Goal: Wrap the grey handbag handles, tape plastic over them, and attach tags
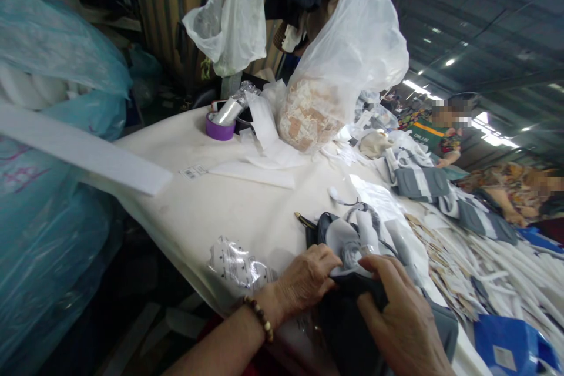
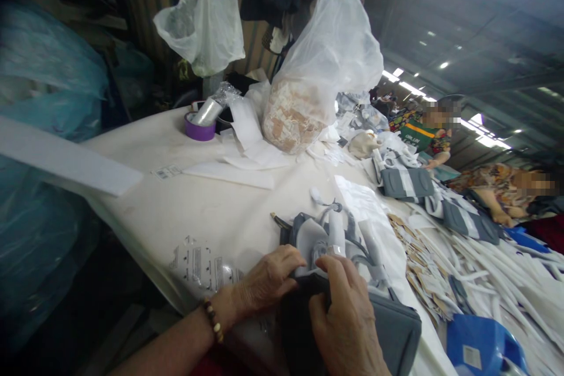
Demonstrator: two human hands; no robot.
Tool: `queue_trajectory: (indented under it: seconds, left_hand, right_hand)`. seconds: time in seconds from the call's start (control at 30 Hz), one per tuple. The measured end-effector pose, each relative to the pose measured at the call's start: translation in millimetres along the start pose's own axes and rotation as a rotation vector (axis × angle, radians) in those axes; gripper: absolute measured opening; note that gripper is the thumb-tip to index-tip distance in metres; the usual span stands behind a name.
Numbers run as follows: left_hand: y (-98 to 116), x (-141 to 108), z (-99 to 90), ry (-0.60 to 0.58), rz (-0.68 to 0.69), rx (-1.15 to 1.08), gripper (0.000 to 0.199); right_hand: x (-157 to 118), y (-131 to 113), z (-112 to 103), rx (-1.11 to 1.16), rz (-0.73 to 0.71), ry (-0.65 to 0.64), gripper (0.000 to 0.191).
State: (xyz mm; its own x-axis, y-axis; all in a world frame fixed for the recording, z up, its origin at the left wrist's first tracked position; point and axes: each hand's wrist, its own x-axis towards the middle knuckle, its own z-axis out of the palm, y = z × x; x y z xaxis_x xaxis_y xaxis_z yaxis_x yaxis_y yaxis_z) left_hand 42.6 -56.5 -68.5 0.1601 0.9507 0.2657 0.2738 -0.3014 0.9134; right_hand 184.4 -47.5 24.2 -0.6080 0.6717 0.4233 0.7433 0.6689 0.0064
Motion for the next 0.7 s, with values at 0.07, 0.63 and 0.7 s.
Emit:
queue_trajectory:
  seconds: [0.07,0.63,0.7]
  left_hand:
    - [3,3,12.5,0.025,-0.041,0.006,0.019]
    - [-2,9,54.6,0.284,-0.655,-0.626,0.011]
    - [-8,6,52.3,0.225,-0.655,-0.657,0.016]
  right_hand:
    - [-2,3,2,-0.013,0.004,0.021,0.03]
    - [-8,-1,22,0.165,0.116,0.121,0.038]
    - [-5,-1,35,0.121,0.15,0.276,0.032]
